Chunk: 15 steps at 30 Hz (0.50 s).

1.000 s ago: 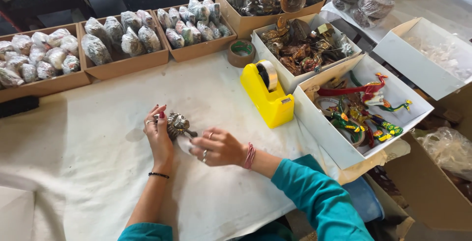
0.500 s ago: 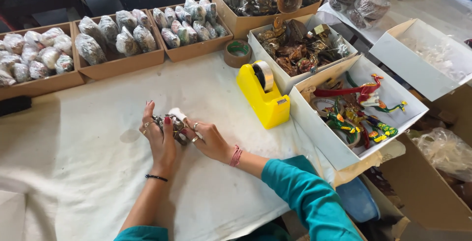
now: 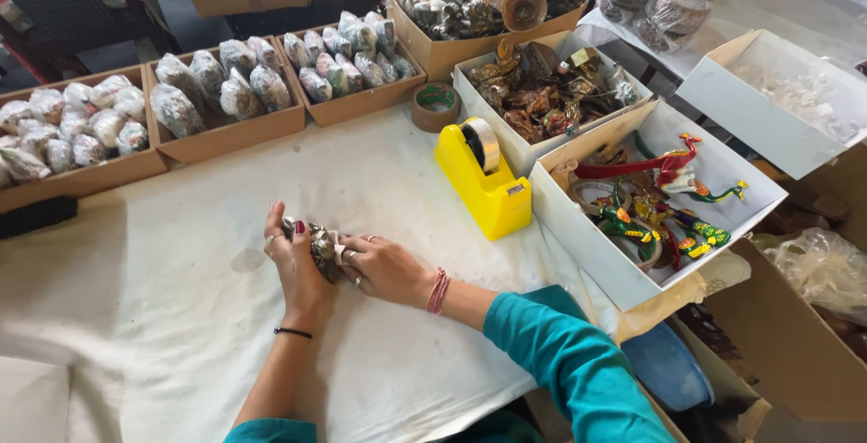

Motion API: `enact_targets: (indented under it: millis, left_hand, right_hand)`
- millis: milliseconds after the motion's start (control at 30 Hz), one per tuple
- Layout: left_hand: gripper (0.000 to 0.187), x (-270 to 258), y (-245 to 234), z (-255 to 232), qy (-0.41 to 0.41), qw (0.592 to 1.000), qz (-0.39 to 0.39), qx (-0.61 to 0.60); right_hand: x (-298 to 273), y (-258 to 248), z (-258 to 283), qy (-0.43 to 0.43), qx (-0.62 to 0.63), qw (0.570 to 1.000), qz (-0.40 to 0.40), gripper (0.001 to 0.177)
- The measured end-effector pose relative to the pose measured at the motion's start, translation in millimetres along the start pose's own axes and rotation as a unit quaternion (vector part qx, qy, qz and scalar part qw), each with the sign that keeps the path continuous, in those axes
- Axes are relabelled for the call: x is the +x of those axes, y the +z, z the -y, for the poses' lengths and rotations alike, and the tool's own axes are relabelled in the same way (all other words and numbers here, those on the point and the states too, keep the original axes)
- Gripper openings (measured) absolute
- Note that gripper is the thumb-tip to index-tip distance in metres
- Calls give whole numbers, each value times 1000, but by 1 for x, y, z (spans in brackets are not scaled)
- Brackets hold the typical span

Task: The person wipes a metal statuette by hand using a white cloth, cleaning various parts of the figure.

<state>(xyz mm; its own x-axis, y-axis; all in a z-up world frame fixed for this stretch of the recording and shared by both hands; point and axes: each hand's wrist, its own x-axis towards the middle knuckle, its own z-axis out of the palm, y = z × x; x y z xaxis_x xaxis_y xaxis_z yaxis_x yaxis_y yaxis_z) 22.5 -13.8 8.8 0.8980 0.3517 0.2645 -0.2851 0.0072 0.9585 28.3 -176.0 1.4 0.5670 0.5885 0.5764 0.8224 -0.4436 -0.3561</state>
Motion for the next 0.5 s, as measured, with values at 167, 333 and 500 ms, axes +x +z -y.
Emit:
enact_targets:
  millis: [167, 333, 500]
  left_hand:
    - [54, 16, -9, 30, -2, 1000, 15, -18]
    - [55, 19, -15, 31, -6, 993, 94, -65]
    - [66, 23, -21, 21, -135, 920, 284, -233]
  right_hand:
    - [2, -11, 1, 56, 3, 998, 18, 20]
    - [5, -19, 3, 168, 111, 975, -96, 20]
    - [15, -13, 15, -117, -48, 987, -95, 64]
